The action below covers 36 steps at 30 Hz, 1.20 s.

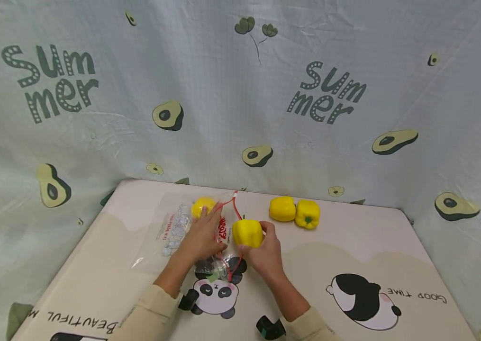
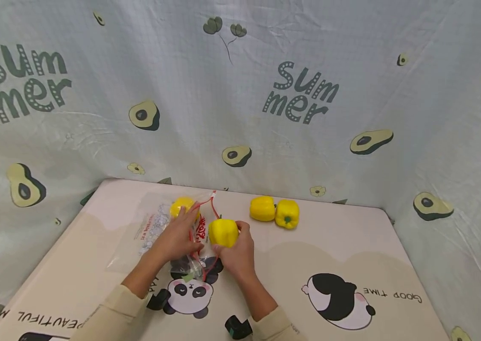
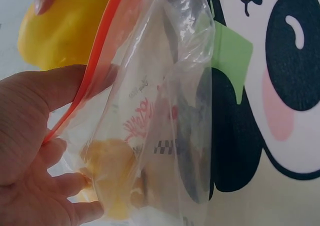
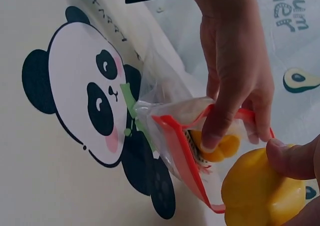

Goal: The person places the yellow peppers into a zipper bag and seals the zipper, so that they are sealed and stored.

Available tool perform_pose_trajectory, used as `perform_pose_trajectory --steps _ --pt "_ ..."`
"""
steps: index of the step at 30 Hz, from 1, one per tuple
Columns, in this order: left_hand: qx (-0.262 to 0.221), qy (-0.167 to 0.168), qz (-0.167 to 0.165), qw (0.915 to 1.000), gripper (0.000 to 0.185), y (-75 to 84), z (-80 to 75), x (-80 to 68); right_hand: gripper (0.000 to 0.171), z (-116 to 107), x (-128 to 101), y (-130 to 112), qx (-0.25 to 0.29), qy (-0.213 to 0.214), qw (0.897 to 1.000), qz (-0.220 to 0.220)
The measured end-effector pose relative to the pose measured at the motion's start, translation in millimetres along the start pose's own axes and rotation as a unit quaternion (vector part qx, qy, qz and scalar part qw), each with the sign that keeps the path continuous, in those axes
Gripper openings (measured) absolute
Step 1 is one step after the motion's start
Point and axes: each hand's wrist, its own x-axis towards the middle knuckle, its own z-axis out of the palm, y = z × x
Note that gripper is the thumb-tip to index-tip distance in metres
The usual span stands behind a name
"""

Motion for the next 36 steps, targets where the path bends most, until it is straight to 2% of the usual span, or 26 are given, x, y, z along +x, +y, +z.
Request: perform_pose_trajectory --steps 10,17,26,36 --pt "0.012 0.005 0.015 0.9998 0.102 -4.2 2.4 -0.5 0.081 17.1 0.3 -2.6 -0.012 0.005 0.998 -0.069" --pt "0.009 0.007 0.022 0.9997 0.101 -3.8 3.2 -0.2 0.079 26.9 4.7 -2.2 -0.029 0.019 0.997 -0.073" --pt "0.007 0.004 0.022 0.9997 0.103 -2.8 -0.9 2.4 0.076 33.7 12.3 -4.3 -0.022 0.037 0.996 -0.077" --pt "0.004 0.002 0.017 0.9998 0.100 -2.4 -0.5 0.3 0.072 46.7 17.1 -2.7 -0.063 0.065 0.991 -0.099"
